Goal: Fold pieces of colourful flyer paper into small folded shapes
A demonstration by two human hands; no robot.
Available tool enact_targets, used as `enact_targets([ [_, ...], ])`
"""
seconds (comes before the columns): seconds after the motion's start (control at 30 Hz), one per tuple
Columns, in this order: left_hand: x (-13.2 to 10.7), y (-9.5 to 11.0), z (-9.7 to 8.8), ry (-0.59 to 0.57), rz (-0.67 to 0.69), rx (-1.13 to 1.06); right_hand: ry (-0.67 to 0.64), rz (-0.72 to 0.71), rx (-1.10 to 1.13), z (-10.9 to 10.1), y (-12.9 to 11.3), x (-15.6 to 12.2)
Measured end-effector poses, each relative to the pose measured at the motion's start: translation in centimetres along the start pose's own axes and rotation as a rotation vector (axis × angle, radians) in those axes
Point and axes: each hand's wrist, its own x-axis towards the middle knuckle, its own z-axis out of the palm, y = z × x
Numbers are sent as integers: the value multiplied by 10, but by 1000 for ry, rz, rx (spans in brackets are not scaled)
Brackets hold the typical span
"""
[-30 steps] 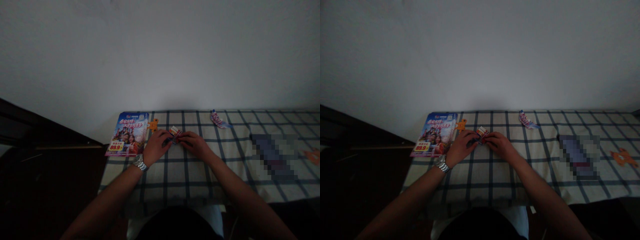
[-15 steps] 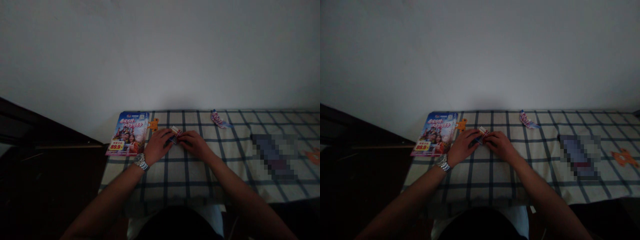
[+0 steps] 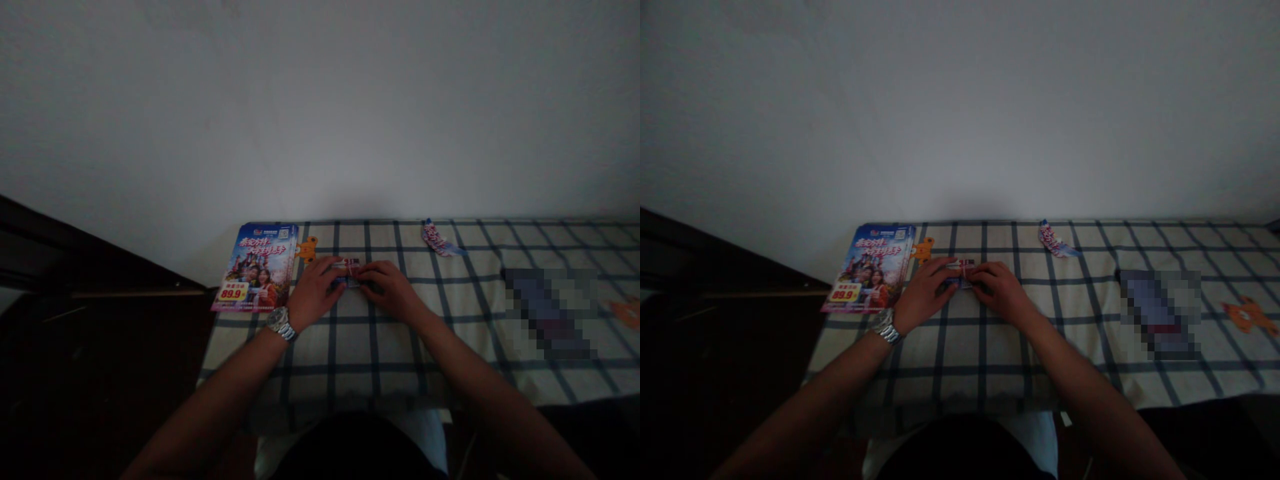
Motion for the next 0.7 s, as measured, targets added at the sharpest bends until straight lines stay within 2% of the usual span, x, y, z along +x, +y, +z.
enact_targets([
  [0.17,2,2,-3,-29,19,-33,23,11,-16,-2,3,-1],
  [0.4,0,-1,1,-40,-21,-61,-1,5,-65,-3,6,-1],
  [0.7,3,8,0,-124,42,-31,2,13,-97,0,5,0],
])
